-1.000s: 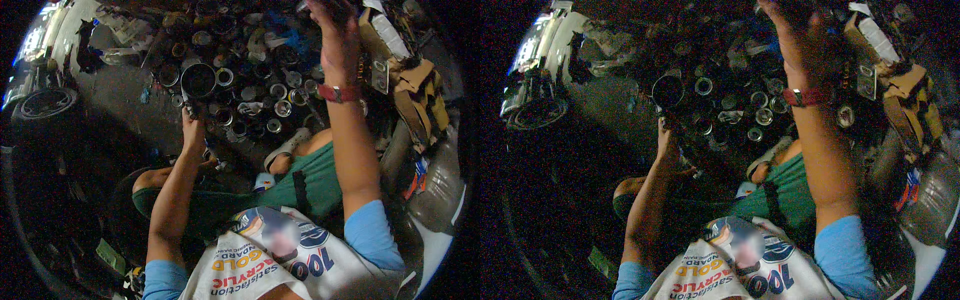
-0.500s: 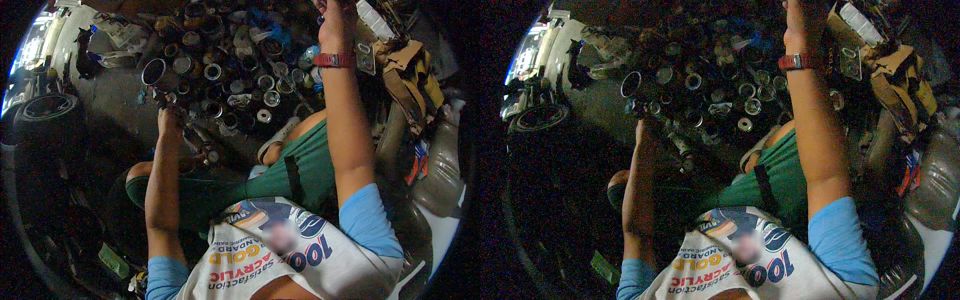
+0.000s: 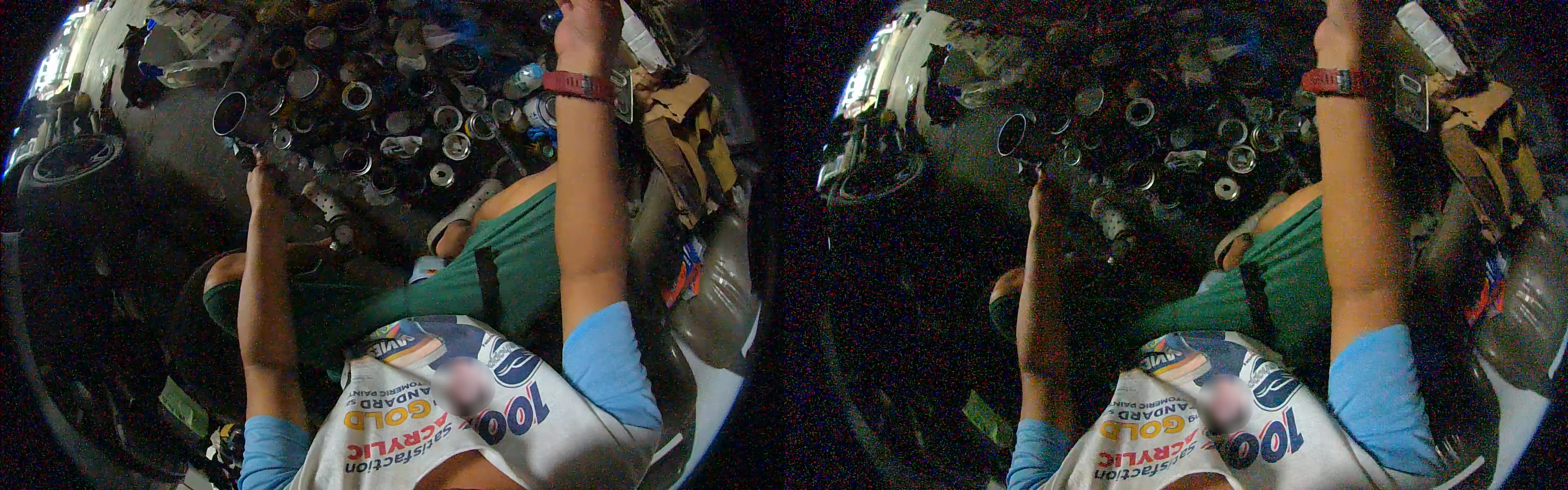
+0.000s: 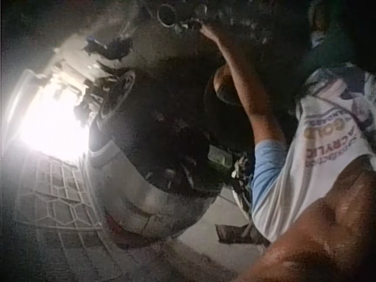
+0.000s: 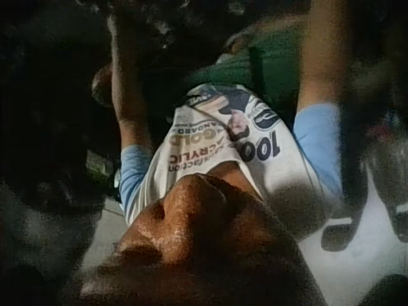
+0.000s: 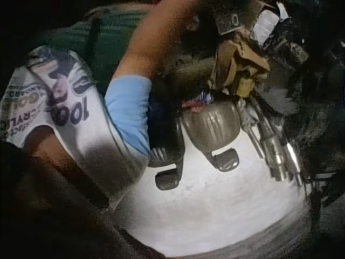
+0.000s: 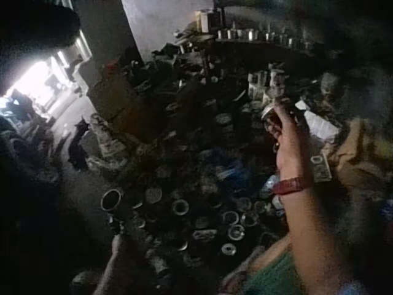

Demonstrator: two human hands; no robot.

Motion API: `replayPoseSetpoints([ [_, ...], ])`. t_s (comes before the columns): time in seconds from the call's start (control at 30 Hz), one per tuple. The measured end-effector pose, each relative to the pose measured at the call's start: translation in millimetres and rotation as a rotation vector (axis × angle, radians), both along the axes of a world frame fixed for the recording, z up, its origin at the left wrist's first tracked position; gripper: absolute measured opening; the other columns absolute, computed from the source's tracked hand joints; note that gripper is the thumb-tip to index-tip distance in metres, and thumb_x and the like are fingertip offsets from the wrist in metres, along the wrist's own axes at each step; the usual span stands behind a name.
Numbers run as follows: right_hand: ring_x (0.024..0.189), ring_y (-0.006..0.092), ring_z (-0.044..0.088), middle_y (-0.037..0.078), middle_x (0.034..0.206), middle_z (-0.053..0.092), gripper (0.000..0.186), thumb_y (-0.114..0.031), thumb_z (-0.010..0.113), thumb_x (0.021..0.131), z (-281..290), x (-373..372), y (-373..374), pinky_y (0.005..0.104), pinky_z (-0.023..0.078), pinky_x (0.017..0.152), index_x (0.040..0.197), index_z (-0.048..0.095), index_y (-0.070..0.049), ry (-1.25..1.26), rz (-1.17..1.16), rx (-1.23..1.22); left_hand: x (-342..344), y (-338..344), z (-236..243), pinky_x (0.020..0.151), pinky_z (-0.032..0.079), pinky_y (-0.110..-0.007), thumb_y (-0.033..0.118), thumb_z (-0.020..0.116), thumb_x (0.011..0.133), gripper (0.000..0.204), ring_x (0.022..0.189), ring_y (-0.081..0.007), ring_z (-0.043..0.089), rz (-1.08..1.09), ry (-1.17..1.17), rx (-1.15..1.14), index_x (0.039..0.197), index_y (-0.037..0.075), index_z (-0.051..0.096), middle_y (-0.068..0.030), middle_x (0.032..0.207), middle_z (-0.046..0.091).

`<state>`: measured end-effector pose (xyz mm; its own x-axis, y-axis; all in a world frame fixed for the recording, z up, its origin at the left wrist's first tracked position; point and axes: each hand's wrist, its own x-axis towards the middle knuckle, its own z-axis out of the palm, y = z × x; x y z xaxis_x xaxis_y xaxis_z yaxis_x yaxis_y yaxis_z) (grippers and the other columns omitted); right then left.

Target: The person uses a spray gun to apply paint to a car bumper in a workshop. They move around the bumper to cover different sections, then walk to a storage area to pour more paint from a can into the spray gun's container.

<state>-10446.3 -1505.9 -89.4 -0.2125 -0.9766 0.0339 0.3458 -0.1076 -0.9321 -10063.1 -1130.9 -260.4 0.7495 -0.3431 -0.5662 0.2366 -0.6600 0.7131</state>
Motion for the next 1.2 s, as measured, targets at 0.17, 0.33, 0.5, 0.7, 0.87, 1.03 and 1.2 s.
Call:
replayPoseSetpoints([
  [0.17,0.093,0.0188,0.069,0.004,0.103,0.071,0.031,-0.03,0.085,0.089,-14,4,-6,0.0345,0.057,0.081,0.11,0.073,-0.01,0.059,-0.047,-0.012,-23,-40,14,0.057,0.05,-0.043,0.055,0.054,0.106,0.053,0.061,-0.0213,0.055,0.321,0.213,-0.14,0.093,0.005,0.062,-0.0053,0.079,0.06],
  [0.33,0.094,0.0179,0.07,0.002,0.103,0.072,0.031,-0.03,0.082,0.092,-25,33,-5,0.0333,0.055,0.08,0.114,0.073,-0.011,0.046,0.01,-0.009,-8,-29,5,0.055,0.05,-0.042,0.053,0.06,0.104,0.049,0.062,-0.0225,0.056,0.353,0.158,-0.072,0.106,0.004,0.06,-0.0064,0.084,0.06],
  [0.5,0.094,0.0156,0.07,0.002,0.107,0.073,0.033,-0.03,0.079,0.094,-43,25,-23,0.0297,0.054,0.078,0.12,0.072,-0.011,0.065,0.115,-0.08,5,-21,-29,0.051,0.045,-0.035,0.047,0.064,0.103,0.042,0.058,-0.017,0.052,0.327,0.16,-0.128,0.095,0.007,0.053,-0.0034,0.075,0.054],
  [0.7,0.093,0.0151,0.07,0.002,0.104,0.073,0.035,-0.03,0.08,0.093,-49,25,-26,0.0294,0.054,0.077,0.119,0.071,-0.01,0.036,0.077,-0.044,-10,-33,-28,0.047,0.039,-0.032,0.048,0.065,0.102,0.043,0.054,-0.0152,0.049,0.228,0.159,-0.114,0.092,0.01,0.048,-0.0019,0.071,0.051],
  [0.87,0.097,0.016,0.07,0.003,0.109,0.072,0.037,-0.03,0.081,0.092,-45,20,-26,0.0301,0.054,0.08,0.121,0.07,-0.009,0.042,0.081,-0.048,-17,-43,-21,0.048,0.04,-0.034,0.049,0.066,0.102,0.044,0.054,-0.0159,0.05,0.254,0.111,-0.153,0.092,0.009,0.049,-0.0027,0.072,0.053],
  [1.03,0.097,0.0163,0.07,0.003,0.11,0.072,0.035,-0.03,0.082,0.092,-28,17,-14,0.0305,0.054,0.081,0.119,0.072,-0.009,0.0,0.068,-0.032,-13,-39,-4,0.05,0.043,-0.036,0.049,0.062,0.104,0.046,0.056,-0.0182,0.053,0.294,0.135,-0.21,0.09,0.006,0.057,-0.005,0.072,0.057],
  [1.2,0.092,0.0156,0.067,0.002,0.107,0.072,0.025,-0.027,0.079,0.095,-16,12,-7,0.0326,0.052,0.078,0.111,0.074,-0.009,-0.053,0.077,-0.028,-4,-16,-5,0.052,0.043,-0.035,0.048,0.059,0.106,0.048,0.057,-0.0177,0.056,0.261,0.163,-0.261,0.079,0.008,0.061,-0.0049,0.071,0.062],
])
